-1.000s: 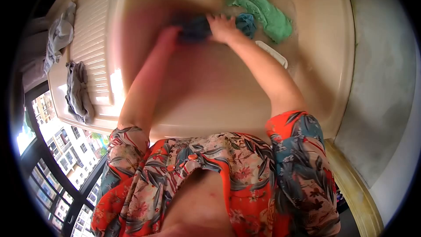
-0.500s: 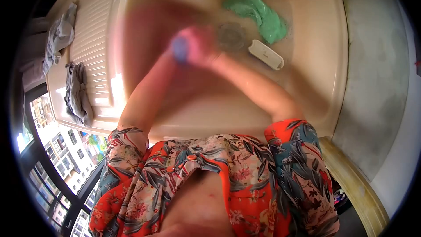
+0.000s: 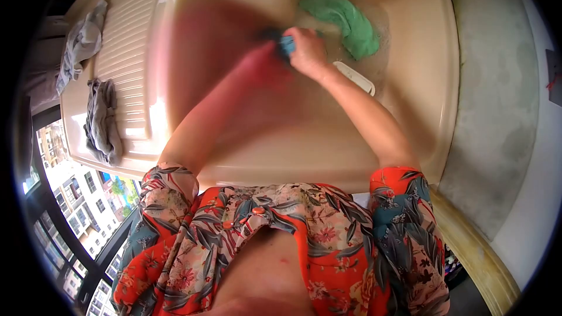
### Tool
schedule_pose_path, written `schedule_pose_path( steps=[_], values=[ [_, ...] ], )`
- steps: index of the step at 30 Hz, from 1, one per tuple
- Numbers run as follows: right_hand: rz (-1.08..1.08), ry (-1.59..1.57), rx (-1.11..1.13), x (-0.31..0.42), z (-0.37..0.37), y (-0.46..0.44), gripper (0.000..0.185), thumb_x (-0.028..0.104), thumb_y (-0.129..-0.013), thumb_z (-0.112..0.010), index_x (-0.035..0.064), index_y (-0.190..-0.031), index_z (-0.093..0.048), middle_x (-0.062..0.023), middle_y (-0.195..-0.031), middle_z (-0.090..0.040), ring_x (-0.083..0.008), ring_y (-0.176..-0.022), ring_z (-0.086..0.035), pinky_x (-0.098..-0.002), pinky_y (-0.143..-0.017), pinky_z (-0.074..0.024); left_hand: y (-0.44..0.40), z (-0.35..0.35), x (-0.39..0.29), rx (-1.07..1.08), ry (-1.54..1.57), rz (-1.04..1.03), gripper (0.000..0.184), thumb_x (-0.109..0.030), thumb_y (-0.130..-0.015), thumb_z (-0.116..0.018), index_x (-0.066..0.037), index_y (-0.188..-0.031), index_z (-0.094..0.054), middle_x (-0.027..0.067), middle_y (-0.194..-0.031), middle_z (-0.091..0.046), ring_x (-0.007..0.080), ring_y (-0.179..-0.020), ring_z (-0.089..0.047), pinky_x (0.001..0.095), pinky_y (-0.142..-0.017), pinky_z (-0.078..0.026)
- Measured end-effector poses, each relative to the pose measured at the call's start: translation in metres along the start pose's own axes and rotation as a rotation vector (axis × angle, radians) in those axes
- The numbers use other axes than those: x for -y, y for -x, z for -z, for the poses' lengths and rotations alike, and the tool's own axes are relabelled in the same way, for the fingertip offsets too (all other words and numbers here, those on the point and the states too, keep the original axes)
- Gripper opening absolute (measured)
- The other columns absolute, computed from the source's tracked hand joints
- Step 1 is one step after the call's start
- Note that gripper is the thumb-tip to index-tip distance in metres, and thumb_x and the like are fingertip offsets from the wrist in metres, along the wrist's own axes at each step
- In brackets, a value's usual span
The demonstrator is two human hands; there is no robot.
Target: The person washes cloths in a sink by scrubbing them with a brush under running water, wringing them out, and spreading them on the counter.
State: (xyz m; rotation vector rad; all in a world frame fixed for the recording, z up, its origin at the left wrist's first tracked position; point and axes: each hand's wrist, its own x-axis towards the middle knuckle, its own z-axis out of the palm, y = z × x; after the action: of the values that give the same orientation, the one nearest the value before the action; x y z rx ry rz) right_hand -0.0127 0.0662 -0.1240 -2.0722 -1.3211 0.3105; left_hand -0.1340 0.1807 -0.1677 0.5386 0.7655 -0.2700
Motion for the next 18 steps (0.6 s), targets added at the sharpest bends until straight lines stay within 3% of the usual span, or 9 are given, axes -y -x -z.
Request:
schedule_pose_path(
  steps=[1, 3, 5, 6, 9, 12, 15, 17, 18],
  values=[
    [0.176, -0.132, -0.032, 0.028, 0.006, 0.006, 0.033, -0.006, -0.066, -0.051, 0.0075, -0.097, -0.054, -0.0150, -0.094, -0.055, -0.0349, -0.093, -0.048, -0.0388, -0.078, -0.0426, -0.010, 0.002, 0.004, 0.048, 0.096, 0.020, 0.061, -0.053, -0.087, -0.037, 0.000, -0.117, -0.042, 0.0227, -0.111, -0.050, 0.0416, -0.094, -0.054, 0.0613, -0.076, -0.041],
    [0.427, -0.280, 0.019, 0.070, 0.014, 0.022, 0.032, -0.008, -0.064, -0.053, 0.0050, -0.093, -0.052, -0.0118, -0.090, -0.052, -0.0314, -0.089, -0.048, -0.0393, -0.077, -0.0423, -0.012, 0.013, -0.002, 0.427, 0.643, 0.033, 0.065, -0.058, -0.084, -0.034, -0.001, -0.111, -0.046, 0.0224, -0.104, -0.055, 0.0345, -0.090, -0.056, 0.0487, -0.080, -0.045],
    [0.510, -0.314, 0.135, 0.090, 0.021, 0.039, 0.034, -0.010, -0.060, -0.057, 0.0048, -0.091, -0.052, -0.0093, -0.088, -0.052, -0.0303, -0.087, -0.048, -0.0384, -0.080, -0.0408, 0.062, -0.042, -0.025, 0.082, 0.210, 0.028, 0.056, -0.051, -0.087, -0.035, 0.000, -0.107, -0.048, 0.0202, -0.093, -0.058, 0.0328, -0.083, -0.058, 0.0404, -0.076, -0.048],
    [0.495, -0.356, 0.159, 0.091, 0.023, 0.041, 0.034, -0.010, -0.060, -0.056, 0.0050, -0.090, -0.052, -0.0092, -0.089, -0.052, -0.0300, -0.089, -0.048, -0.0373, -0.081, -0.0409, 0.061, -0.041, -0.030, -0.031, 0.233, 0.115, 0.051, -0.047, -0.085, -0.041, -0.001, -0.104, -0.053, 0.0195, -0.086, -0.060, 0.0278, -0.074, -0.059, 0.0428, -0.074, -0.046],
    [0.391, -0.470, 0.344, 0.100, 0.050, 0.036, 0.033, -0.012, -0.061, -0.054, 0.0053, -0.090, -0.053, -0.0076, -0.093, -0.054, -0.0259, -0.093, -0.050, -0.0340, -0.085, -0.0404, 0.049, -0.028, -0.037, 0.155, 0.353, 0.086, 0.044, -0.038, -0.089, -0.041, 0.003, -0.102, -0.049, 0.0191, -0.085, -0.060, 0.0290, -0.073, -0.058, 0.0400, -0.071, -0.048],
    [0.214, -0.750, 0.596, 0.081, 0.075, 0.014, 0.031, -0.006, -0.067, -0.057, 0.0050, -0.096, -0.053, -0.0052, -0.099, -0.055, -0.0197, -0.098, -0.051, -0.0312, -0.089, -0.0394, 0.057, -0.048, -0.036, -0.173, 0.013, -0.227, 0.048, -0.043, -0.087, -0.046, 0.001, -0.107, -0.049, 0.0160, -0.093, -0.060, 0.0255, -0.080, -0.057, 0.0385, -0.077, -0.046],
    [-0.019, -1.135, 0.723, 0.023, 0.092, -0.043, 0.041, 0.015, -0.075, -0.063, 0.0037, -0.111, -0.049, -0.0040, -0.107, -0.055, -0.0149, -0.100, -0.052, -0.0292, -0.090, -0.0397, 0.060, -0.057, -0.031, 0.379, 0.408, -0.140, 0.054, -0.048, -0.082, -0.054, -0.004, -0.114, -0.048, 0.0108, -0.102, -0.057, 0.0209, -0.091, -0.055, 0.0357, -0.085, -0.043],
    [-0.083, -1.386, 0.634, -0.019, 0.054, -0.054, 0.055, 0.029, -0.075, -0.064, 0.0024, -0.118, -0.044, -0.0064, -0.113, -0.053, -0.0162, -0.103, -0.051, -0.0284, -0.090, -0.0399, 0.070, -0.064, -0.030, 0.329, 0.163, -0.182, 0.056, -0.035, -0.076, -0.065, -0.008, -0.120, -0.045, 0.0058, -0.110, -0.054, 0.0187, -0.099, -0.052, 0.0352, -0.089, -0.040],
    [-0.184, -1.537, 0.651, -0.023, 0.039, -0.050, 0.048, 0.027, -0.077, -0.062, 0.0025, -0.116, -0.048, -0.0054, -0.112, -0.054, -0.0136, -0.100, -0.053, -0.0273, -0.088, -0.0412, 0.082, -0.073, -0.032, 0.263, 0.022, -0.198, 0.057, -0.032, -0.074, -0.067, -0.008, -0.120, -0.045, 0.0054, -0.109, -0.054, 0.0186, -0.099, -0.052, 0.0353, -0.089, -0.040]
  ],
)
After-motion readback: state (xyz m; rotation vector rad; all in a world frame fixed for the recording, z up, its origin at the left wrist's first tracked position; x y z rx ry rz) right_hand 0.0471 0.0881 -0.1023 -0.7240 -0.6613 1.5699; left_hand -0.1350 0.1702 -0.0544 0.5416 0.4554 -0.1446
